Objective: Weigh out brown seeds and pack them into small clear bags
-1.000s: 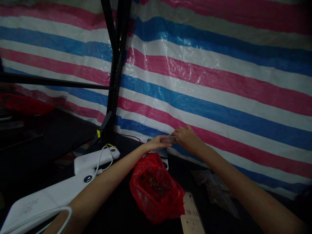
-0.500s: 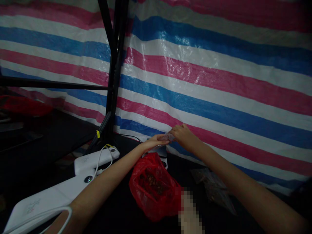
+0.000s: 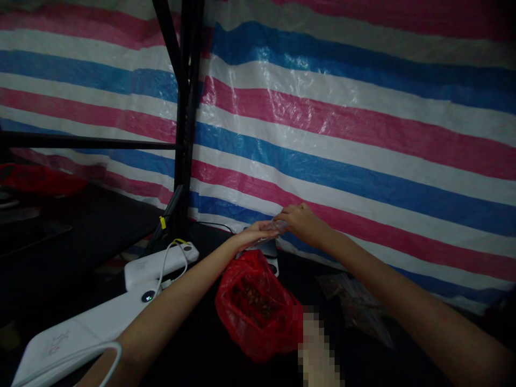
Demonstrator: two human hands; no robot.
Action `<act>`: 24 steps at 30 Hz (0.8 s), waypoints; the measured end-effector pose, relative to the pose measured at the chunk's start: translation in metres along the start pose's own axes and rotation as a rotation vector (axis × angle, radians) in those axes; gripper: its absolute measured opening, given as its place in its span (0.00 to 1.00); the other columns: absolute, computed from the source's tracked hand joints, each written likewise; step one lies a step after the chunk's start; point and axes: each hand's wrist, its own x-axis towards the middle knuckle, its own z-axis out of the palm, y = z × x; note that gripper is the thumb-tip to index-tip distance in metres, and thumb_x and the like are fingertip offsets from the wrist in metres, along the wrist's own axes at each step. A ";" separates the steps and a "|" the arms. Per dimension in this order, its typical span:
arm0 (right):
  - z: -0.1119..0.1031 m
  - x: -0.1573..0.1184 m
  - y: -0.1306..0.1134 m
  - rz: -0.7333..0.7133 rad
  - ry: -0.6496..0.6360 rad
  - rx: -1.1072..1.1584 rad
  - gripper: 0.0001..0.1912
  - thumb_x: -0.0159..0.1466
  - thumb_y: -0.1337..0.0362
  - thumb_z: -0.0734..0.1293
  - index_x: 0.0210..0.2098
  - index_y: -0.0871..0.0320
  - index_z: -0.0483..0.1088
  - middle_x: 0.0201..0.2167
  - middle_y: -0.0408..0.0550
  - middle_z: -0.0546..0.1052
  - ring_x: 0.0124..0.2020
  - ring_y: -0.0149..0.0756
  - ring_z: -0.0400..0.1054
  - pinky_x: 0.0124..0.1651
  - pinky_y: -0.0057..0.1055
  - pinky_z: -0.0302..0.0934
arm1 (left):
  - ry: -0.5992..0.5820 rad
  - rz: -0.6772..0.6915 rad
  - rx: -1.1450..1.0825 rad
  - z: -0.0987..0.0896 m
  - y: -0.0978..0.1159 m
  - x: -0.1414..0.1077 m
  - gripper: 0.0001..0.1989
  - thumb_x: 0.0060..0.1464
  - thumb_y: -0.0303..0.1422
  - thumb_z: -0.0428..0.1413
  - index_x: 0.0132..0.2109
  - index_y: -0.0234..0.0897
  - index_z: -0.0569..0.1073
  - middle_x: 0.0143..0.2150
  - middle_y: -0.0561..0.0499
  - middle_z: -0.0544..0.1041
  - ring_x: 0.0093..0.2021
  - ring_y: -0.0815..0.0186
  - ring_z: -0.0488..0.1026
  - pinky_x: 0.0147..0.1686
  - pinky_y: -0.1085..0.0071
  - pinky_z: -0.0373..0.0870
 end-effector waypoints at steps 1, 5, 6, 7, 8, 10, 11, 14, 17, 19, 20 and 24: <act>0.001 -0.001 0.001 -0.003 0.010 0.008 0.13 0.60 0.69 0.60 0.44 0.54 0.67 0.40 0.49 0.73 0.42 0.40 0.64 0.39 0.34 0.48 | -0.012 0.004 0.001 0.000 0.000 0.000 0.19 0.42 0.33 0.62 0.43 0.32 0.72 0.44 0.45 0.74 0.44 0.65 0.70 0.49 0.69 0.59; 0.004 -0.004 0.006 -0.007 0.040 0.007 0.13 0.60 0.68 0.60 0.45 0.56 0.66 0.41 0.51 0.72 0.44 0.40 0.63 0.42 0.35 0.47 | -0.039 0.008 0.006 0.000 0.001 0.000 0.19 0.43 0.32 0.61 0.45 0.33 0.72 0.44 0.45 0.73 0.44 0.65 0.70 0.49 0.69 0.59; 0.004 -0.005 0.008 -0.009 0.043 0.003 0.13 0.60 0.67 0.61 0.45 0.57 0.66 0.42 0.51 0.72 0.44 0.41 0.63 0.42 0.35 0.47 | -0.038 0.008 0.010 0.000 0.001 0.000 0.19 0.43 0.32 0.61 0.45 0.33 0.72 0.44 0.45 0.73 0.44 0.65 0.70 0.49 0.69 0.59; 0.003 -0.005 0.009 -0.012 0.046 -0.001 0.13 0.60 0.67 0.61 0.45 0.57 0.66 0.42 0.51 0.72 0.44 0.41 0.63 0.42 0.35 0.47 | -0.031 0.009 0.013 0.000 0.001 0.001 0.19 0.43 0.33 0.61 0.45 0.33 0.72 0.44 0.45 0.74 0.44 0.65 0.70 0.49 0.69 0.59; 0.003 -0.005 0.010 -0.016 0.050 -0.003 0.13 0.60 0.66 0.61 0.45 0.57 0.66 0.42 0.51 0.72 0.44 0.41 0.62 0.42 0.35 0.48 | -0.022 0.009 0.016 0.000 0.000 0.001 0.19 0.43 0.33 0.61 0.45 0.32 0.72 0.44 0.45 0.74 0.44 0.65 0.70 0.50 0.69 0.59; 0.002 -0.006 0.011 -0.024 0.061 -0.010 0.13 0.59 0.66 0.62 0.45 0.57 0.67 0.42 0.51 0.72 0.44 0.41 0.63 0.41 0.35 0.48 | -0.007 0.003 0.014 -0.001 -0.001 0.001 0.20 0.42 0.34 0.62 0.44 0.32 0.72 0.44 0.45 0.74 0.45 0.64 0.69 0.50 0.68 0.58; 0.002 -0.006 0.011 -0.027 0.069 -0.018 0.13 0.59 0.66 0.63 0.44 0.57 0.67 0.42 0.50 0.72 0.44 0.41 0.63 0.41 0.35 0.48 | -0.006 -0.004 0.009 -0.001 -0.001 0.000 0.21 0.41 0.34 0.62 0.44 0.32 0.72 0.45 0.44 0.73 0.45 0.63 0.69 0.51 0.67 0.58; 0.003 -0.007 0.009 -0.039 0.094 -0.050 0.14 0.57 0.66 0.64 0.44 0.58 0.68 0.41 0.51 0.72 0.43 0.42 0.63 0.42 0.36 0.47 | -0.017 -0.012 0.000 0.000 0.000 0.000 0.22 0.40 0.34 0.63 0.44 0.32 0.72 0.46 0.44 0.73 0.47 0.62 0.69 0.51 0.67 0.58; 0.006 -0.008 0.008 -0.051 0.103 -0.060 0.15 0.57 0.65 0.65 0.44 0.57 0.68 0.40 0.51 0.72 0.43 0.42 0.62 0.42 0.37 0.47 | -0.038 0.007 0.006 0.002 0.003 -0.002 0.21 0.41 0.33 0.62 0.45 0.33 0.72 0.45 0.44 0.73 0.47 0.62 0.69 0.51 0.67 0.58; 0.006 -0.009 0.008 -0.061 0.100 -0.049 0.14 0.57 0.65 0.65 0.44 0.56 0.68 0.40 0.50 0.72 0.43 0.41 0.62 0.42 0.36 0.47 | -0.055 0.019 0.009 0.003 0.004 -0.003 0.21 0.41 0.32 0.62 0.45 0.33 0.72 0.45 0.44 0.73 0.47 0.62 0.69 0.52 0.68 0.57; 0.005 -0.009 0.008 -0.063 0.097 -0.047 0.14 0.57 0.65 0.64 0.44 0.55 0.68 0.40 0.50 0.72 0.43 0.41 0.62 0.42 0.36 0.47 | -0.057 0.022 0.014 0.003 0.004 -0.003 0.20 0.41 0.32 0.62 0.45 0.33 0.72 0.45 0.44 0.73 0.47 0.62 0.69 0.52 0.68 0.57; 0.000 -0.008 0.006 -0.047 0.087 -0.059 0.12 0.56 0.65 0.65 0.41 0.57 0.69 0.38 0.51 0.72 0.43 0.42 0.62 0.42 0.36 0.47 | -0.032 0.013 0.038 0.003 0.003 -0.003 0.21 0.40 0.33 0.62 0.44 0.32 0.72 0.44 0.45 0.74 0.46 0.62 0.69 0.51 0.67 0.57</act>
